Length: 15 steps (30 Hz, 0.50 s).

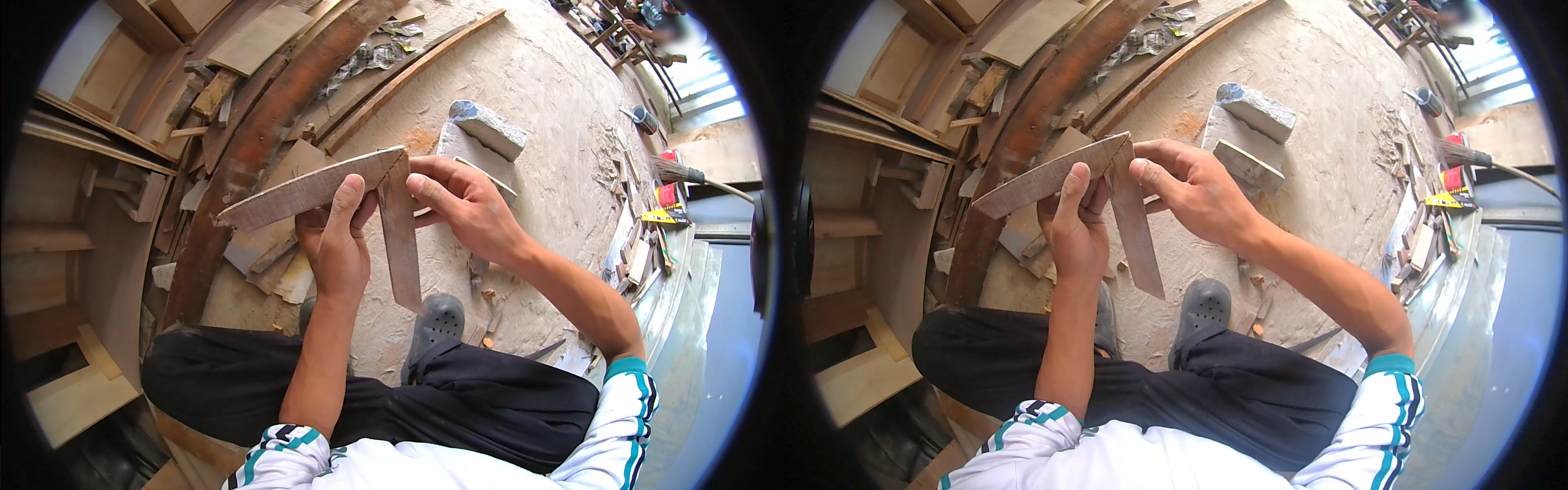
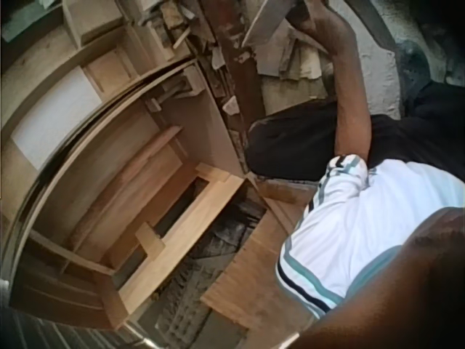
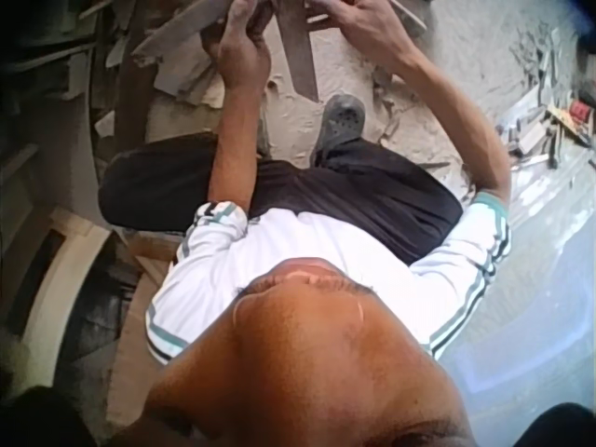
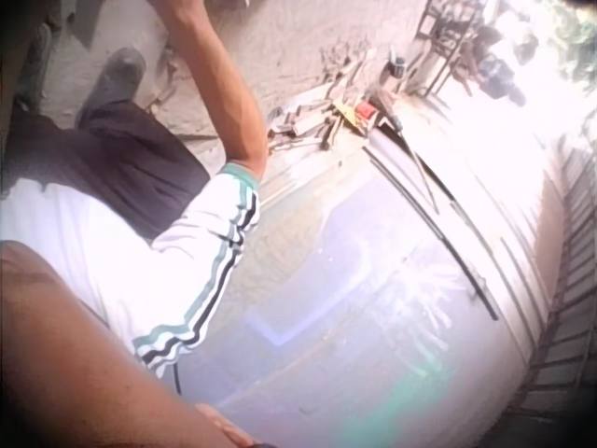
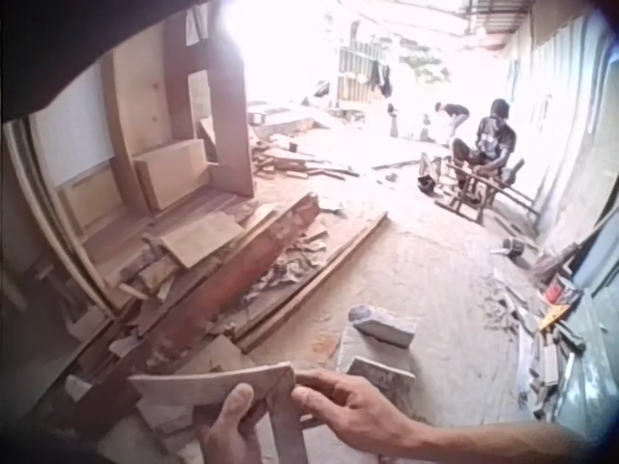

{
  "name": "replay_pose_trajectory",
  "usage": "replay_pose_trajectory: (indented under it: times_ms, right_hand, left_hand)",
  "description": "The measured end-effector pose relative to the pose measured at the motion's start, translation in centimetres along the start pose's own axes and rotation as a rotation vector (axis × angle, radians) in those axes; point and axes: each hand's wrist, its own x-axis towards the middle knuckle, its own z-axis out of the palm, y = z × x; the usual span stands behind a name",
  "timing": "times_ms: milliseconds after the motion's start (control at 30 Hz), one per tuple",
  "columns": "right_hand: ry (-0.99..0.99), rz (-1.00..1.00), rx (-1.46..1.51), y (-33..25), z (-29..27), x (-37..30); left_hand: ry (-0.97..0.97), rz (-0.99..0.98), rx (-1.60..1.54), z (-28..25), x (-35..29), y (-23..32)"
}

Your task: The person sits on the floor and uses a hammer and chisel to split small wooden pieces placed on a stone block. They repeatedly position the chisel, strike it with the hammer, and separate the wood into smaller parts.

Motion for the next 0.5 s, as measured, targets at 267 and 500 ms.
replay_pose_trajectory:
  times_ms: [267, 500]
  right_hand:
    - [0.195, 0.127, -0.154, 4.0, -5.4, -1.4]
    - [0.375, 0.215, -0.042, 9.2, -8.7, -5.8]
  left_hand:
    - [0.064, 0.2, 0.557, -0.2, -0.7, -5.3]
    - [-0.207, 0.541, 0.958, -1.1, -1.6, -16.9]
